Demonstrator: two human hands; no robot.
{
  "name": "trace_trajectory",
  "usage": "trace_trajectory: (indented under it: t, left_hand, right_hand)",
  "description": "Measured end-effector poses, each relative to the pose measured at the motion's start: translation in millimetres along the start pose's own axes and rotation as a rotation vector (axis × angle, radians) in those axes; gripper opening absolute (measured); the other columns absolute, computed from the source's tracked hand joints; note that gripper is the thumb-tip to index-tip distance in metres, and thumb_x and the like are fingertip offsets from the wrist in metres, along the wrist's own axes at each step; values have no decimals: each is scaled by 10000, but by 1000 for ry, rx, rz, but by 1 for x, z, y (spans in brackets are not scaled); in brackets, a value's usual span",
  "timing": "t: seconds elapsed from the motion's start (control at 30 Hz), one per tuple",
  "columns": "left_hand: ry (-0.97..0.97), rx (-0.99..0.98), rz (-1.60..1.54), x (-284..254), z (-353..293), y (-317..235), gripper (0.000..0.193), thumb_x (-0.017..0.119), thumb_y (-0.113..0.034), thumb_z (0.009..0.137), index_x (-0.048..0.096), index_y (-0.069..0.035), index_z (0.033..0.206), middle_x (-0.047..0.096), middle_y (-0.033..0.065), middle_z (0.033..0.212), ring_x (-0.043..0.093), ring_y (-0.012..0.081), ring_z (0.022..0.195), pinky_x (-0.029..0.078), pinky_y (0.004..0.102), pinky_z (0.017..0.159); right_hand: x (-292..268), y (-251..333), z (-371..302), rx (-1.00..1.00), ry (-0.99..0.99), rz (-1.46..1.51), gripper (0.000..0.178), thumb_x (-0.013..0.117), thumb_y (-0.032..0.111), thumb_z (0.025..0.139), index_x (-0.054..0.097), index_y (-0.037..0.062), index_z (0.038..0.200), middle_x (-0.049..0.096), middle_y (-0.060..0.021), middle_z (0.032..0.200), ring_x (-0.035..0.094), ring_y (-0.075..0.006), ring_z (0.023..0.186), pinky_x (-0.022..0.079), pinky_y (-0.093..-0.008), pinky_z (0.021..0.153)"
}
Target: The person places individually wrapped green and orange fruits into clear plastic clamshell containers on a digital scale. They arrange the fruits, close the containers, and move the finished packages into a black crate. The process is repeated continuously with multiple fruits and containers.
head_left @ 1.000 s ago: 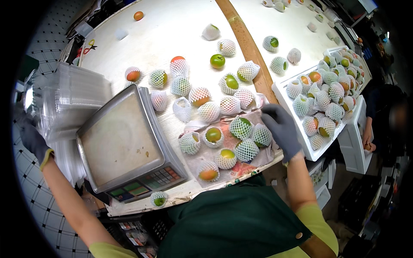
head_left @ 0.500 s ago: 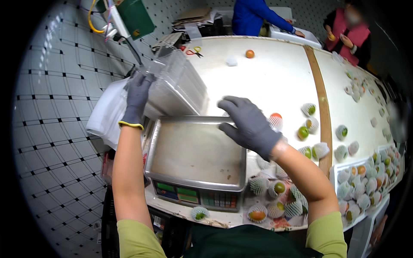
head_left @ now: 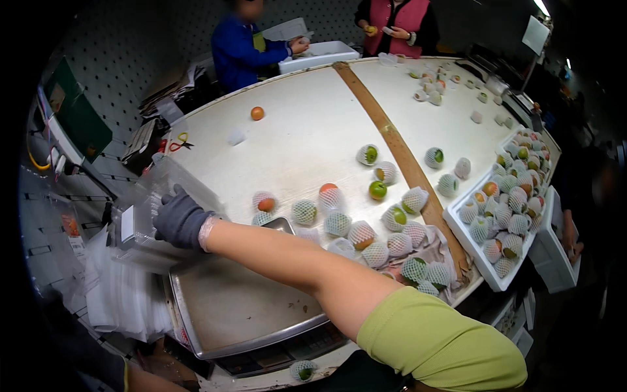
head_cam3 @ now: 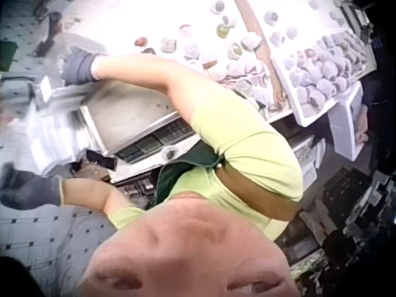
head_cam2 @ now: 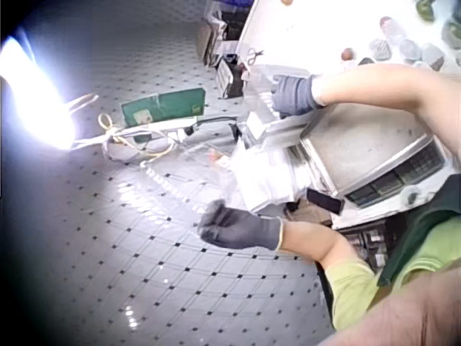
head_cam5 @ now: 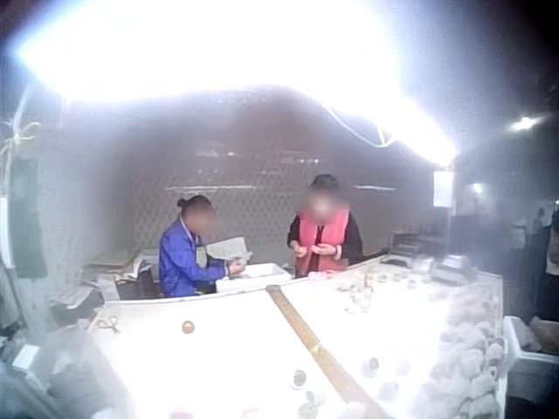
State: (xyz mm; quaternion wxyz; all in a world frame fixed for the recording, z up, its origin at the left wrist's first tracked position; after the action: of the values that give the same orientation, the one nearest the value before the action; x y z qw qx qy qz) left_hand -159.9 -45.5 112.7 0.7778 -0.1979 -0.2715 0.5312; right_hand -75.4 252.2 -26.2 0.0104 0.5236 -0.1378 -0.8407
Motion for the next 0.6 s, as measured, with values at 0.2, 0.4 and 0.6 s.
trace_trajectory:
  t: [0.2, 0.4, 0.6]
  left_hand:
    - [1132, 383, 546, 147, -234, -38, 186, 707, -197, 764, 555, -96, 799, 573, 89, 794, 581, 280, 799, 442, 407, 701]
    - [1293, 287, 760, 126, -325, -27, 236, 724, -194, 752, 578, -83, 900, 589, 89, 880, 570, 300, 884, 437, 445, 810]
    - [1052, 349, 473, 143, -317, -83, 493, 729, -114, 745, 551, -19, 1195, 564, 178, 1188, 542, 375, 1101, 411, 473, 957]
  right_hand:
    - [-64, -69, -171, -101, -325, 24, 380, 700, 294, 735, 578, 65, 1012, 560, -155, 1105, 559, -352, 1020, 476, -419, 841]
    - [-135, -164, -373, 604, -148, 50, 332, 637, 251, 834, 613, 59, 1104, 636, -166, 1075, 611, -345, 985, 472, -407, 894]
    - [-151, -161, -480, 870, 193, 102, 412, 624, 164, 796, 577, 116, 1203, 605, -150, 1173, 592, -321, 1067, 463, -389, 939]
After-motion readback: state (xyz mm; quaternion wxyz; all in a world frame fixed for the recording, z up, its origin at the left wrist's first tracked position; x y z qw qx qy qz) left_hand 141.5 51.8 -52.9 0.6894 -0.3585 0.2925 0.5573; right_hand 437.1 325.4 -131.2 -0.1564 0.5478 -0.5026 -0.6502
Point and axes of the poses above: each hand's wrist, its own z-axis towards the middle knuckle, its own x-axis out of the palm, y = z × x, the point moved 4 cm from there along z, towards the middle knuckle
